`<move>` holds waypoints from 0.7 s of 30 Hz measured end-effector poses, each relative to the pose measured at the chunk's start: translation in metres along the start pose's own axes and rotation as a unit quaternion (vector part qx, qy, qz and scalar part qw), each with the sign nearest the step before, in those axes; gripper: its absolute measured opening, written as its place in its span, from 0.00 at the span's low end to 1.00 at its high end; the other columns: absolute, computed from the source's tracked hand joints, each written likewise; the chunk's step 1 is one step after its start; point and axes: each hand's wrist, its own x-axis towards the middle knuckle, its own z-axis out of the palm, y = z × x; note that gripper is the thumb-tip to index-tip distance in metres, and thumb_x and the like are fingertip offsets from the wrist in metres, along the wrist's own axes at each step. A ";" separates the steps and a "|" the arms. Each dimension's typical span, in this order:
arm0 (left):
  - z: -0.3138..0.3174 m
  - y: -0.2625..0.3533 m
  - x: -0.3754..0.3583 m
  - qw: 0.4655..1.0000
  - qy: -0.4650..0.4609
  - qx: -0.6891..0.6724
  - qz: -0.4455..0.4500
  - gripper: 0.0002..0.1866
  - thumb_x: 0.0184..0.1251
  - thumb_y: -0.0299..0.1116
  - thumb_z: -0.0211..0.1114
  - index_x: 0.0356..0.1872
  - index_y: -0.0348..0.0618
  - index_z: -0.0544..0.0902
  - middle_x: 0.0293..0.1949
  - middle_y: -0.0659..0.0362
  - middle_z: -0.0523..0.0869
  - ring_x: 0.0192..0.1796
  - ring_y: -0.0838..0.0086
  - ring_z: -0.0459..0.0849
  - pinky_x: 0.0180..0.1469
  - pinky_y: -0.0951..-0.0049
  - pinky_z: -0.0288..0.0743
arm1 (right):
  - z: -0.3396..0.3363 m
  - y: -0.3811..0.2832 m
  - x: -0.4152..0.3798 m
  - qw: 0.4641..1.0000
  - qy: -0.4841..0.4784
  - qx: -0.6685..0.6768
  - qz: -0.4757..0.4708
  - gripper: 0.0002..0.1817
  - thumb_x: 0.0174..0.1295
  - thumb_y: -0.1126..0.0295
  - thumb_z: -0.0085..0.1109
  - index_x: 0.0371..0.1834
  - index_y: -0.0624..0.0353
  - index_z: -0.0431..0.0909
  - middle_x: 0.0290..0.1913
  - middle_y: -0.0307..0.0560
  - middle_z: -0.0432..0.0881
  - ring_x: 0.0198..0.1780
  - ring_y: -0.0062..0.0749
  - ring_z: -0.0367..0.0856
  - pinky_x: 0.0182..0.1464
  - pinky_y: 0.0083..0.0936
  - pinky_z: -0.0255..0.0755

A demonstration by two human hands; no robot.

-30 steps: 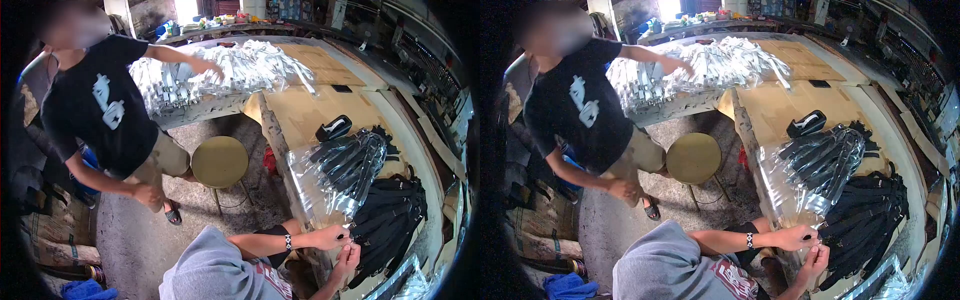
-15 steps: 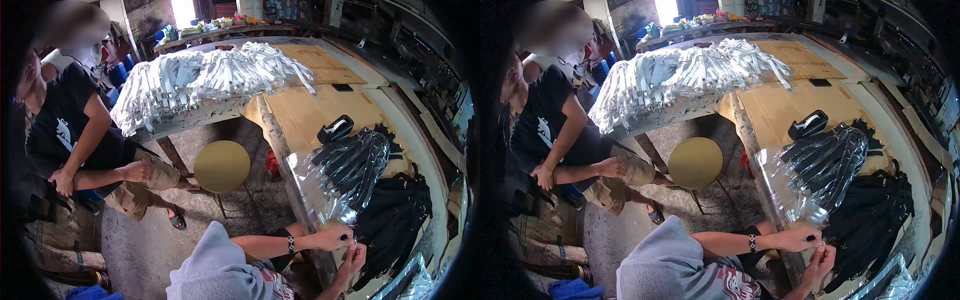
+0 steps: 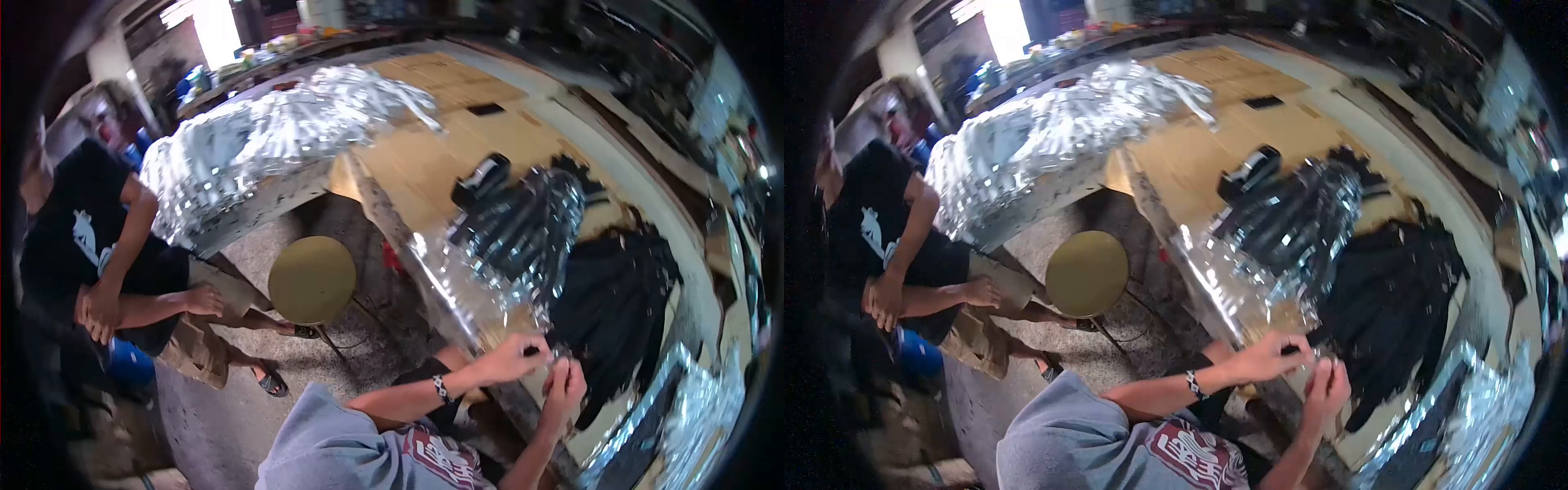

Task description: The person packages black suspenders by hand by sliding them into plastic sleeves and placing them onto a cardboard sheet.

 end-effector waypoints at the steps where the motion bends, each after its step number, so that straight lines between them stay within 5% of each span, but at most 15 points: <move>1: 0.000 0.004 0.000 1.000 -0.010 0.013 -0.016 0.12 0.79 0.37 0.62 0.44 0.38 0.85 0.32 0.65 0.83 0.31 0.85 0.79 0.35 0.80 0.74 | 0.002 -0.013 0.000 1.000 -0.004 -0.020 -0.011 0.14 0.76 0.64 0.54 0.30 0.58 0.74 0.19 0.29 0.67 0.20 0.11 0.62 0.22 0.17 0.53; 4: 0.002 0.007 0.005 0.997 0.018 0.013 -0.069 0.12 0.79 0.36 0.61 0.50 0.39 0.86 0.38 0.62 0.87 0.36 0.82 0.82 0.41 0.77 0.79 | -0.005 -0.012 0.000 0.999 -0.006 -0.026 0.020 0.13 0.76 0.63 0.57 0.36 0.61 0.78 0.23 0.31 0.70 0.26 0.12 0.65 0.27 0.18 0.58; 9: -0.023 0.044 0.022 0.988 -0.148 -0.046 -0.009 0.26 0.65 0.19 0.55 0.66 0.27 0.78 0.57 0.49 0.87 0.46 0.70 0.87 0.59 0.71 0.79 | -0.024 -0.026 -0.012 0.999 -0.003 0.034 0.026 0.11 0.74 0.66 0.61 0.37 0.64 0.78 0.24 0.33 0.73 0.28 0.12 0.68 0.29 0.18 0.62; 15: -0.031 0.086 0.039 0.981 -0.185 -0.050 -0.025 0.28 0.64 0.15 0.57 0.68 0.30 0.77 0.62 0.47 0.84 0.64 0.64 0.84 0.60 0.70 0.80 | -0.029 -0.041 -0.018 0.999 -0.012 0.032 0.009 0.10 0.73 0.69 0.63 0.36 0.65 0.78 0.23 0.35 0.73 0.26 0.13 0.67 0.29 0.18 0.61; 21: -0.004 0.092 0.041 0.963 -0.168 -0.209 -0.004 0.28 0.68 0.14 0.58 0.71 0.28 0.71 0.67 0.40 0.77 0.67 0.53 0.81 0.62 0.61 0.83 | -0.028 -0.042 -0.025 1.000 -0.005 -0.006 -0.024 0.11 0.71 0.68 0.65 0.38 0.66 0.78 0.24 0.39 0.76 0.26 0.18 0.69 0.29 0.20 0.65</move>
